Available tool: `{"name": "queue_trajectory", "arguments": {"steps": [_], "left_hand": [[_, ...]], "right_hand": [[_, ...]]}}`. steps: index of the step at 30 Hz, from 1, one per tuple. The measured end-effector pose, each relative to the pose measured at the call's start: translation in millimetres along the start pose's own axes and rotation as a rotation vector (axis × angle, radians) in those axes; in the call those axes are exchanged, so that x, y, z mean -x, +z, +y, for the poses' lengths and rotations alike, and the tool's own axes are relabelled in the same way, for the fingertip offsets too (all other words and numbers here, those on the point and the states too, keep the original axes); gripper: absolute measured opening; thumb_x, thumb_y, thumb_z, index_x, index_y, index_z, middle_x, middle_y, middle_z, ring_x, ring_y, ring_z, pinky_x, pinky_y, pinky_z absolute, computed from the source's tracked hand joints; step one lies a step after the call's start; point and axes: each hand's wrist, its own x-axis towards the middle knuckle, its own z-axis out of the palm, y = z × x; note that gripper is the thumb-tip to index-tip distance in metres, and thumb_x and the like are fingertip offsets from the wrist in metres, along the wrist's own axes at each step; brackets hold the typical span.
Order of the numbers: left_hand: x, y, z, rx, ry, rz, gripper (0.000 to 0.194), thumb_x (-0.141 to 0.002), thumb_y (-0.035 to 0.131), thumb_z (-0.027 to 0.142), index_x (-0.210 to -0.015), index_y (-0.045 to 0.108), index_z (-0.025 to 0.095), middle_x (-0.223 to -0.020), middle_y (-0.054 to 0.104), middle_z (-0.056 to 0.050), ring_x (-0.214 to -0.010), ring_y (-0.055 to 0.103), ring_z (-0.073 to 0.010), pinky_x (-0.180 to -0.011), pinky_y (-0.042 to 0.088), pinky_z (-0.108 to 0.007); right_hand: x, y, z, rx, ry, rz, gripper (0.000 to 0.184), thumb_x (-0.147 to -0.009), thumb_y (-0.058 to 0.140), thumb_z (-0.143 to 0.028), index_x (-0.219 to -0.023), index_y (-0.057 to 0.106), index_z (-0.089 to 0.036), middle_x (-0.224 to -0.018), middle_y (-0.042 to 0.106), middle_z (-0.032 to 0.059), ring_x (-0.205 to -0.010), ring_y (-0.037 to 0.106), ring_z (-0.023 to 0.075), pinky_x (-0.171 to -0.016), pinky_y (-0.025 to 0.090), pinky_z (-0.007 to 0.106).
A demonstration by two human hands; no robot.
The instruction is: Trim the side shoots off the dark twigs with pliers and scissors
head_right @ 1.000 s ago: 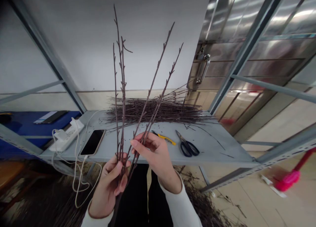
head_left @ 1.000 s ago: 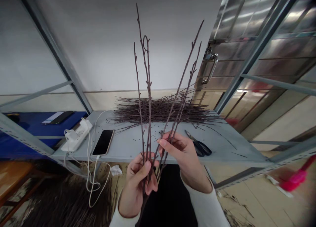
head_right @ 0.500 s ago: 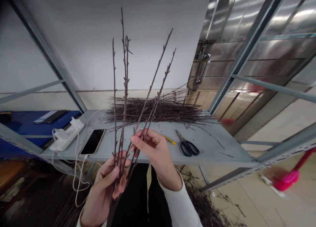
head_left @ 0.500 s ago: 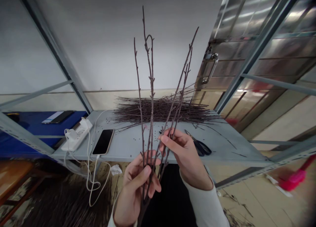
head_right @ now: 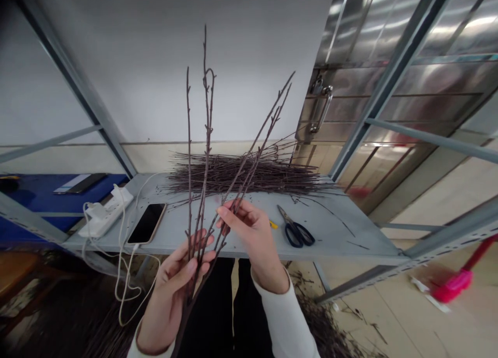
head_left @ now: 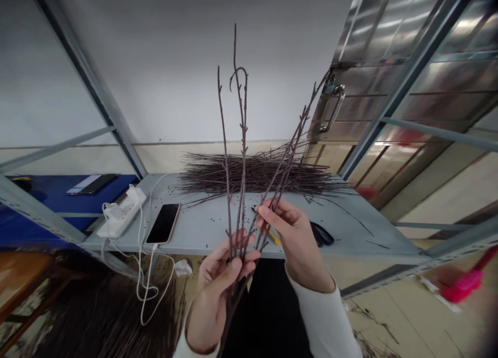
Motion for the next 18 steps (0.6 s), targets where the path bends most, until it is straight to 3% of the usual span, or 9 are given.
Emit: {"name": "queue_trajectory", "arguments": {"steps": [4, 7, 11, 15, 18], "left_hand": [[-6, -4.5, -7, -0.039, 0.095, -0.033, 0.034, -0.067, 0.080, 0.019, -0.100, 0.075, 0.023, -0.113, 0.071, -0.007, -0.111, 0.062, -0.0226, -0.095, 0.048, -0.024], [-11, -9.8, -10, -0.105, 0.154, -0.046, 0.032, -0.071, 0.077, 0.019, -0.103, 0.074, 0.023, -0.115, 0.070, -0.007, -0.114, 0.059, -0.0232, -0.098, 0.046, -0.027], [-17, -17.9, -11, -0.196, 0.131, -0.151, 0.035, -0.078, 0.071, 0.024, -0.112, 0.069, 0.024, -0.112, 0.071, -0.009, -0.088, 0.070, -0.0233, -0.071, 0.058, -0.030], [-23, -30.6, -11, -0.353, 0.092, -0.215, 0.031, -0.078, 0.071, 0.031, -0.105, 0.071, 0.018, -0.095, 0.073, -0.012, -0.055, 0.064, -0.0135, -0.046, 0.049, -0.020], [-29, -42.5, -15, -0.446, 0.063, -0.229, 0.032, -0.078, 0.068, 0.040, -0.099, 0.070, 0.016, -0.085, 0.072, -0.010, -0.045, 0.056, -0.0083, -0.037, 0.040, -0.016]], "right_hand": [[-5, -2, 2, -0.012, 0.015, -0.002, 0.020, -0.073, 0.072, -0.036, -0.073, 0.063, -0.018, -0.056, 0.060, -0.0029, -0.050, 0.052, 0.0096, -0.051, 0.045, 0.023], [-5, -1, 3, -0.015, 0.021, -0.010, 0.019, -0.073, 0.072, -0.035, -0.073, 0.064, -0.018, -0.056, 0.059, -0.0032, -0.050, 0.051, 0.0097, -0.051, 0.045, 0.023], [-7, -2, 10, -0.016, 0.035, 0.002, 0.018, -0.074, 0.072, -0.035, -0.073, 0.064, -0.018, -0.057, 0.059, -0.0030, -0.052, 0.052, 0.0096, -0.054, 0.045, 0.023], [-10, -4, 18, 0.008, 0.064, -0.005, 0.021, -0.074, 0.071, -0.037, -0.074, 0.064, -0.018, -0.059, 0.059, -0.0025, -0.052, 0.051, 0.0093, -0.054, 0.044, 0.023], [-13, -4, 24, 0.036, 0.075, -0.020, 0.024, -0.073, 0.071, -0.039, -0.074, 0.063, -0.017, -0.060, 0.059, -0.0024, -0.053, 0.051, 0.0089, -0.054, 0.043, 0.022]]}}
